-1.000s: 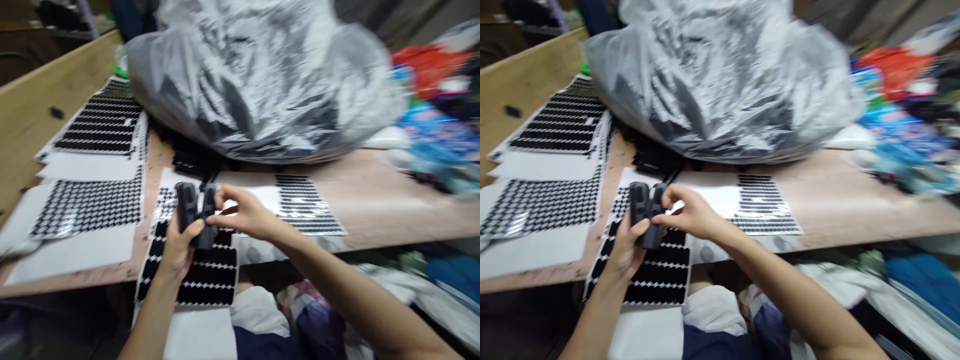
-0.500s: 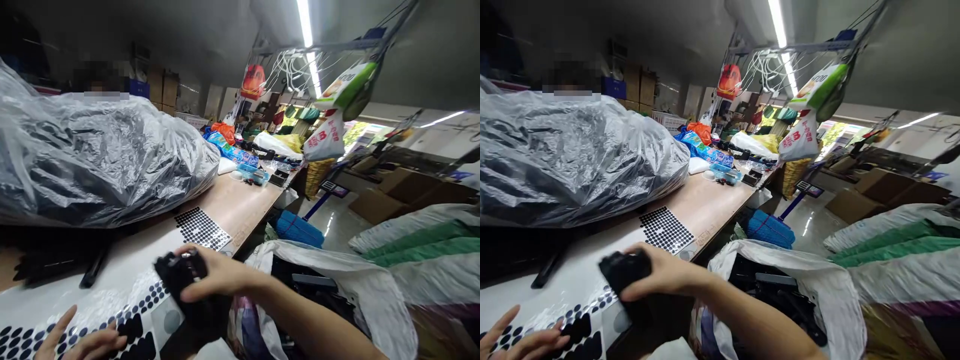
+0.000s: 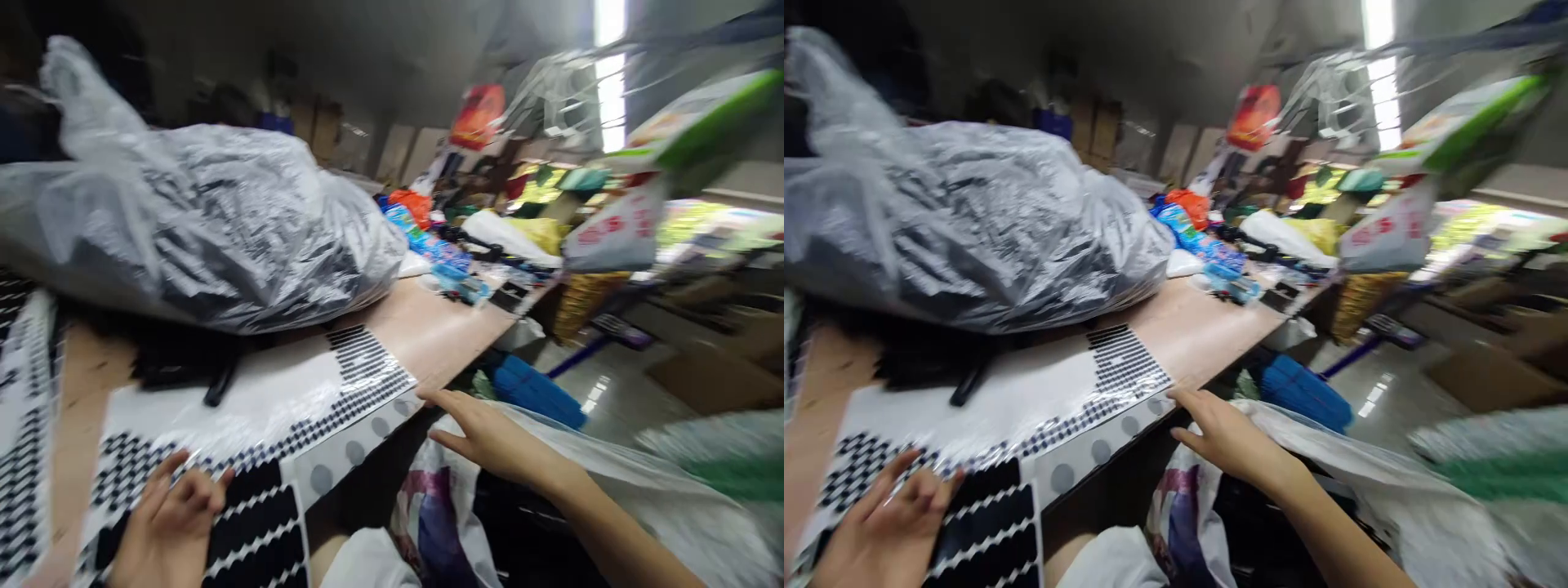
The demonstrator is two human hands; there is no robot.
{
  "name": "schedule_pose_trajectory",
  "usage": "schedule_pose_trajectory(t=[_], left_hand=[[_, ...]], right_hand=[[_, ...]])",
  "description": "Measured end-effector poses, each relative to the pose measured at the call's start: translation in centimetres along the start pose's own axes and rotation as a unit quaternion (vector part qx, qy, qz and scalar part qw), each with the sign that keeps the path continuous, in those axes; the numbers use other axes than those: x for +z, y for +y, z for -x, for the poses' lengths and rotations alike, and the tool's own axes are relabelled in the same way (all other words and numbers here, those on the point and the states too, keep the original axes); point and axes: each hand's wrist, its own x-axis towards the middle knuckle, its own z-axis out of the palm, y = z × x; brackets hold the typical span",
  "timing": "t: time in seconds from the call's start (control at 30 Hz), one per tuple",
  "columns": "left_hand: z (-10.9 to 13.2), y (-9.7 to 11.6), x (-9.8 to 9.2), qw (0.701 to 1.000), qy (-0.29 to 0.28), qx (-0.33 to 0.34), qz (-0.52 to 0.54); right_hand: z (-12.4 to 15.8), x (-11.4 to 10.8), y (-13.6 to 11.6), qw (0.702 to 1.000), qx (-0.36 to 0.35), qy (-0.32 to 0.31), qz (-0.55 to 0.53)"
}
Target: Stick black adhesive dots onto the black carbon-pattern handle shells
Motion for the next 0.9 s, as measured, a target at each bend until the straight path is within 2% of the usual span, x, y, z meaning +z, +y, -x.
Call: schedule_pose_trajectory(t=[0.03, 0.1, 0.17, 0.23, 0.3, 0.4, 0.47, 0.53, 0.73, 0.8, 0.9], left_hand=[[0.9, 0.2, 0.7, 1.000, 0.001, 0.011, 0.025], [2.1, 0.4, 1.8, 0.998, -0.007, 0.024, 0.053], [2.4, 0.3, 2.2, 0.997, -0.005, 0.031, 0.069], [2.4, 0.2, 2.1, 0.996, -0.002, 0.042, 0.083], [2.5, 0.0, 1.8, 0.994, -0.005, 0.050, 0.092], [2.8, -0.2, 1.5, 0.994, -0.014, 0.055, 0.094], [2.9, -0.3, 1.4, 0.994, -0.021, 0.053, 0.090], [2.8, -0.4, 1.4, 0.995, -0.026, 0.051, 0.086], [2.6, -0.5, 1.5, 0.995, -0.038, 0.048, 0.076], [2.6, -0.6, 1.6, 0.996, -0.035, 0.057, 0.059], [2.6, -1.1, 1.7, 0.995, -0.061, 0.082, 0.005]], right_hand=[[-1.8, 0.1, -2.2, 0.995, -0.088, -0.010, -0.049], [-5.7, 0.8, -7.3, 0.960, -0.249, -0.024, -0.125], [-9.7, 2.2, -12.9, 0.925, -0.353, -0.011, -0.141], [-13.2, 3.9, -18.5, 0.907, -0.397, 0.012, -0.139], [-16.0, 5.3, -23.4, 0.904, -0.401, 0.040, -0.142], [-18.7, 6.5, -27.9, 0.920, -0.356, 0.079, -0.144], [-19.5, 6.7, -28.7, 0.929, -0.328, 0.084, -0.150], [-19.6, 6.7, -28.1, 0.932, -0.314, 0.077, -0.166], [-16.7, 4.7, -22.2, 0.911, -0.289, 0.034, -0.294], [-14.9, 3.9, -20.6, 0.873, -0.260, -0.050, -0.409], [-11.6, 3.6, -19.5, 0.754, -0.159, -0.236, -0.592]])
